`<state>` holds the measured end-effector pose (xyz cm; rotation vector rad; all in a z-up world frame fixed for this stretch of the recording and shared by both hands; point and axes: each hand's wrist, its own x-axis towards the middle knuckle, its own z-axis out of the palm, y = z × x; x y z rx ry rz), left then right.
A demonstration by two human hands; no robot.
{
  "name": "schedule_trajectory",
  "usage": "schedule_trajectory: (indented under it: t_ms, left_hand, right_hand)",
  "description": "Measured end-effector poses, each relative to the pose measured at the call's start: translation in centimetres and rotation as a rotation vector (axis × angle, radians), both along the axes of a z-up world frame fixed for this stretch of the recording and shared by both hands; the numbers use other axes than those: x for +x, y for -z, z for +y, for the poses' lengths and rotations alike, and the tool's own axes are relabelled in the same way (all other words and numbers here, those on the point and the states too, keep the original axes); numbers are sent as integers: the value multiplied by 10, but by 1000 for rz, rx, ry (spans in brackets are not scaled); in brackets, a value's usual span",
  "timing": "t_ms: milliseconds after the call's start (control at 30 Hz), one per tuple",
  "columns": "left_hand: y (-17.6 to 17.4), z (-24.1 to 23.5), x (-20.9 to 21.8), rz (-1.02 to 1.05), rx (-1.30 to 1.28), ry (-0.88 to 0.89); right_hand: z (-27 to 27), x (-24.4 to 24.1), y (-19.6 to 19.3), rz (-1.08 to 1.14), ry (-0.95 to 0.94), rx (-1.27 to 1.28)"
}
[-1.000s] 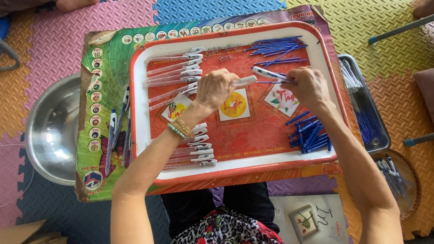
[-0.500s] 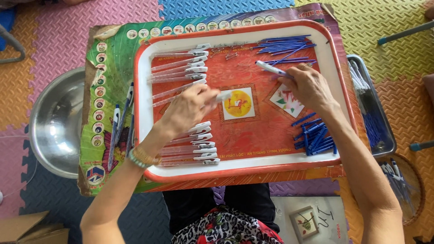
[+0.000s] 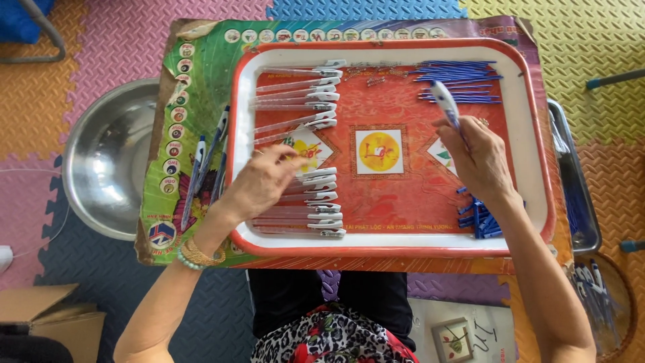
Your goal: The person assembles pens by inserting blue ink cartridges into clear plastic pen bodies. They pick up a pen body and a cartridge, insert the cartridge, and place the assembled pen on a tray. This process is repeated continuously.
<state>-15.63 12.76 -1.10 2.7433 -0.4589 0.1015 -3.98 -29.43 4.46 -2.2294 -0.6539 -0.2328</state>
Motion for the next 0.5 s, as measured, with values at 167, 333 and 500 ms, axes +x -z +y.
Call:
schedule_trajectory:
  t_ms: [167,333,500]
  left_hand:
    - [-53,70,-26,-156,70,-332]
    - [-41,110,-57,88,200,-546]
    - [-40,112,-55,249,70,-635]
  right_hand:
    - [3,-22,-6,48,29,48]
    - [4,-26,2,138,99,60]
    - [1,-29,9,189,170,109]
